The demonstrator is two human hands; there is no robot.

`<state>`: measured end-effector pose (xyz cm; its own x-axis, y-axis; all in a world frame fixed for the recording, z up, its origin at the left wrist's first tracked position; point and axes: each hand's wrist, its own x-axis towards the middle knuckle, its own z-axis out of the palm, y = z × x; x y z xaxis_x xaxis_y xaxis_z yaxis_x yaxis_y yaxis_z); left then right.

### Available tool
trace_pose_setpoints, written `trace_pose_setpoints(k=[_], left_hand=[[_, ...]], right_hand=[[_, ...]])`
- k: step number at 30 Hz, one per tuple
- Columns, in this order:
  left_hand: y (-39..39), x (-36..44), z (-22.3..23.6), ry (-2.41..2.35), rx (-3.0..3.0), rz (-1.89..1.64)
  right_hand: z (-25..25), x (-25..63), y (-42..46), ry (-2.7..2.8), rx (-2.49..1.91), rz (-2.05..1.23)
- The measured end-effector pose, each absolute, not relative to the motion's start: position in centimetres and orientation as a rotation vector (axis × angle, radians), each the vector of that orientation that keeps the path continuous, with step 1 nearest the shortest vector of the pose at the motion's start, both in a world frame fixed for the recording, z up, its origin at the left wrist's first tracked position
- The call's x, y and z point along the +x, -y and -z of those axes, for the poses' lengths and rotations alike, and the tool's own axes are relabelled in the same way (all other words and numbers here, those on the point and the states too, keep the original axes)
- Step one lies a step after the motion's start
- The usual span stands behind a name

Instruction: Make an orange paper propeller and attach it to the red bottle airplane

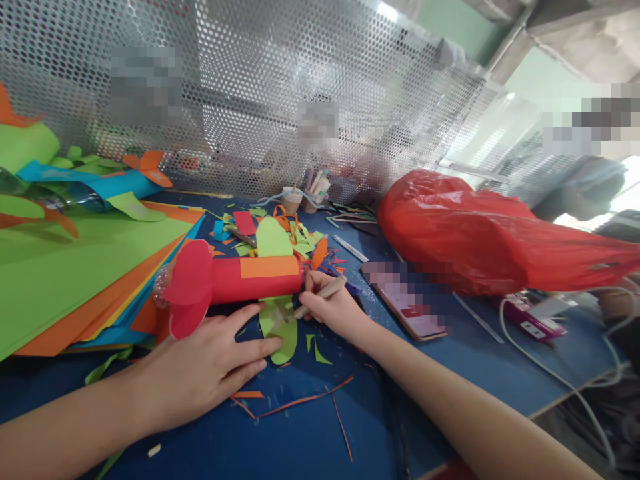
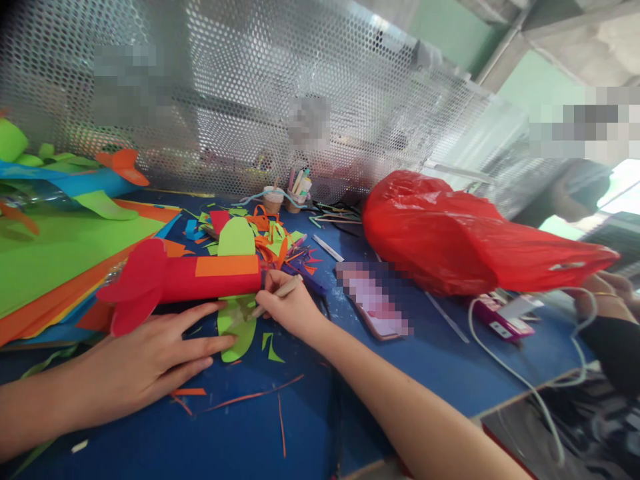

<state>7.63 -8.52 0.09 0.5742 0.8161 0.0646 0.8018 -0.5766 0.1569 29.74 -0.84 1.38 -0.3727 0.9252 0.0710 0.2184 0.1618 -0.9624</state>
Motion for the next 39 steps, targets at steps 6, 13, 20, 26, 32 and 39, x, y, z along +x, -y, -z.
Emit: trace_pose_setpoints(k=[6,13,20,26,32,39], left_hand=[[8.70,7.64,-0.22,-1.387,2.681,-0.169],[8.67,7.67,-0.17,-1.405,2.691,-0.190],[8.65,7.57,-0.20,-1.383,2.683,-0.240],[8.65,7.67,-0.35,-1.380,2.678,-0.246],[8.62,7.67,-0.21,-1.381,2.681,-0.262],[8.61,7.67,-0.27,-1.387,2.686,-0.235]], right_hand=[[-1.42,29.77,0.83,1.743,-1.094,-1.249],[-1.49,29.73,0.86,1.724,-1.103,-1.248],[-1.48,29.68,0.81,1.700,-1.116,-1.241],[-1.46,29.81,0.73,1.698,-1.134,-1.216],[-1.53,29.73,0.80,1.720,-1.121,-1.230],[-1.51,29.70,0.84,1.720,-1.116,-1.239]])
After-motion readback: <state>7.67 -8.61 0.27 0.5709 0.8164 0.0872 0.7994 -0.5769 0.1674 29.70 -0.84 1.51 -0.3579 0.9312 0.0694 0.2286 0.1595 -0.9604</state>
